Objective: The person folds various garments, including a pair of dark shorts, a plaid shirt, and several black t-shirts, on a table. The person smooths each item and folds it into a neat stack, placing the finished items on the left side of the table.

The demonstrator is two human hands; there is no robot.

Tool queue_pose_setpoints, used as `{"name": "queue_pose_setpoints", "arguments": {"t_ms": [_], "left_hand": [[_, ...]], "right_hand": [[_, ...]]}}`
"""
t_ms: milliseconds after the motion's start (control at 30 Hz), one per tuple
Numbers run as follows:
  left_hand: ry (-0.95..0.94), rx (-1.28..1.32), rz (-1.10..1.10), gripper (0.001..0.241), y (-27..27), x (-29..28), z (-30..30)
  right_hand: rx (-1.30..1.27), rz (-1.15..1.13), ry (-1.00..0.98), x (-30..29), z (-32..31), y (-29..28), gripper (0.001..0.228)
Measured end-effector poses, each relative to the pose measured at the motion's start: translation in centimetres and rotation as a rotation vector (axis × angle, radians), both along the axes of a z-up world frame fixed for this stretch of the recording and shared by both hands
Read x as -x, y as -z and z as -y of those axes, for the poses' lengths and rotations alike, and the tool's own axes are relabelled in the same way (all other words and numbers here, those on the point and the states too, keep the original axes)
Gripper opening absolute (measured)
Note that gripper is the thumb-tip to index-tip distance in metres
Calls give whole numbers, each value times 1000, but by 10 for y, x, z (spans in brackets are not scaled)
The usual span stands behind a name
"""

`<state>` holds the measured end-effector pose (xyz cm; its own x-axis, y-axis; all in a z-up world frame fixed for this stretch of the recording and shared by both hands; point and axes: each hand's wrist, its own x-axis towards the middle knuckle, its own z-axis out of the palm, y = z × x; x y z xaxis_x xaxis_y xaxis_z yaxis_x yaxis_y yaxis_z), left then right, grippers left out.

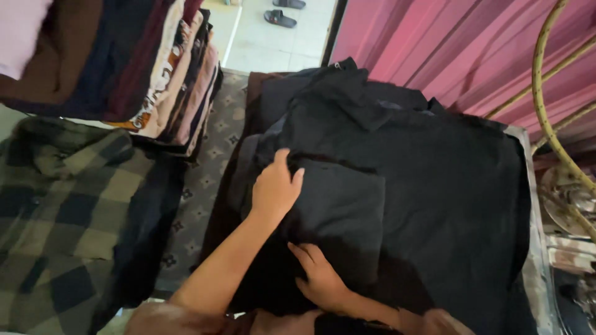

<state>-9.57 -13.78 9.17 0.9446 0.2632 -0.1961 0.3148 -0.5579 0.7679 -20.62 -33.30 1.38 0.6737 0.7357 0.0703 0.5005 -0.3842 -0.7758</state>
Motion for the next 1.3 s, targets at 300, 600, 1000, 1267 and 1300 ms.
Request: {"name": "queue_pose_setpoints", "arguments": {"t_ms": [300,600,1000,1267,1300], "left_hand": [[598,-423,68,36,65,-101,-17],[628,-630,-80,55,92,-106,-5],[692,639,-491,41,-41,-79,-41],[124,1074,-714,35,70,-70,9],[139,936,-568,32,132,-58,9]], "right_hand": [[-2,378,-35,8,-22,-1,61],[205,659,10,1,-36,54,58],[-524,-12,536,-4,204,-47,31],[-863,-836,1120,-91,240,-13,39],[-698,-713,1163,-87,248,13,42]]}}
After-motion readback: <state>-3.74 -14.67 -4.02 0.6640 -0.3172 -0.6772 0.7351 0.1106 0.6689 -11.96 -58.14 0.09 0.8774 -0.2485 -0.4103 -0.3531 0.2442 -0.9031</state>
